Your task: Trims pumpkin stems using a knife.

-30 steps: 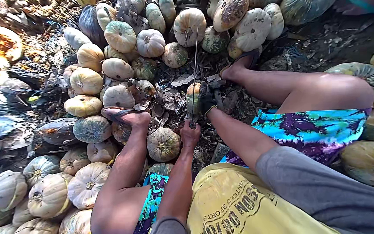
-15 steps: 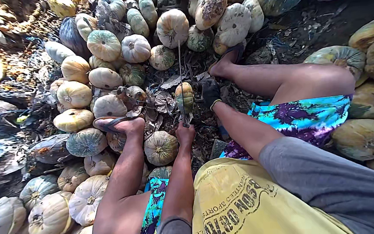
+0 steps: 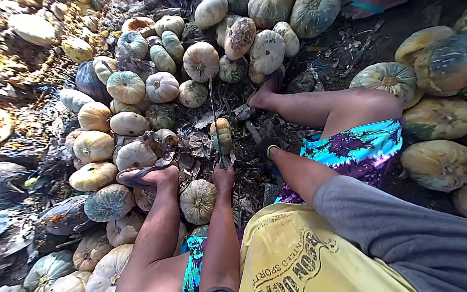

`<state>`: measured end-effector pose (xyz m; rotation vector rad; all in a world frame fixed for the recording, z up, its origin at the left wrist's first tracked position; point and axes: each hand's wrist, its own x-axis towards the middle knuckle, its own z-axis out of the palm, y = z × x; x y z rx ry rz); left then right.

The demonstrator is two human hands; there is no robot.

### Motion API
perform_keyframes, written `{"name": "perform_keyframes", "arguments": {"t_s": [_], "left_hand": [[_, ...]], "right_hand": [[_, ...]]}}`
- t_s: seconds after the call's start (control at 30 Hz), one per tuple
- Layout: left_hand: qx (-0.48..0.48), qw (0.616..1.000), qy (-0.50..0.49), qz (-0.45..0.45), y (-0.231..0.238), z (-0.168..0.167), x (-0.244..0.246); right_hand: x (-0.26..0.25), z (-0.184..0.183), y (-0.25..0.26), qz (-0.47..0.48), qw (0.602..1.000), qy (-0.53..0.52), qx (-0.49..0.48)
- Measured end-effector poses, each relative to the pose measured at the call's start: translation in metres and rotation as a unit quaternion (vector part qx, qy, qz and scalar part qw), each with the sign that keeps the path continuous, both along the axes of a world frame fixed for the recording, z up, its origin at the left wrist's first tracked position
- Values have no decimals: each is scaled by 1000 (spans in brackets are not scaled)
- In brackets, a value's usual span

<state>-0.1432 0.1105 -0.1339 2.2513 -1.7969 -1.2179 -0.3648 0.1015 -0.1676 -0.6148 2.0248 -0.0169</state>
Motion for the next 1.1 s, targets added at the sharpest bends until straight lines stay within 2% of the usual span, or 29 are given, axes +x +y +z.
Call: {"name": "perform_keyframes", "arguments": {"t_s": [0.1,0.23,0.37,0.43,0.53,0.63,0.7,0.77,0.83,0.9,0.97,1.1], "left_hand": [[3,1000,-16,-13,1,2,-3],[1,999,-30,-14,4,0,-5],[13,1000,-18,4,4,5,-5],[15,1000,-13,10,4,4,-4],[6,1000,-8,13,2,3,-5],[6,1000,-24,0,3,5,-7],[14,999,-39,-8,4,7,-9],[19,999,-47,-14,5,7,-11],[23,998,-53,-18,4,7,-11],[33,999,-27,-4,2,6,-7],[34,999,7,22,-1,-1,3],[30,999,-17,15,0,3,3]], "right_hand": [[-3,18,-3,2,1000,-27,-10],[8,-3,8,-61,995,-33,-65],[19,32,3,-149,970,-60,-185],[16,54,-6,-163,948,-73,-263],[15,106,-25,-157,901,-102,-391],[16,151,-48,-118,855,-83,-498],[13,159,-61,-64,847,-38,-526],[6,144,-62,14,878,30,-478],[-5,117,-55,139,935,80,-316],[-11,92,-44,214,955,71,-192],[-2,75,-31,190,965,38,-179],[17,81,-19,134,967,-39,-212]]}}
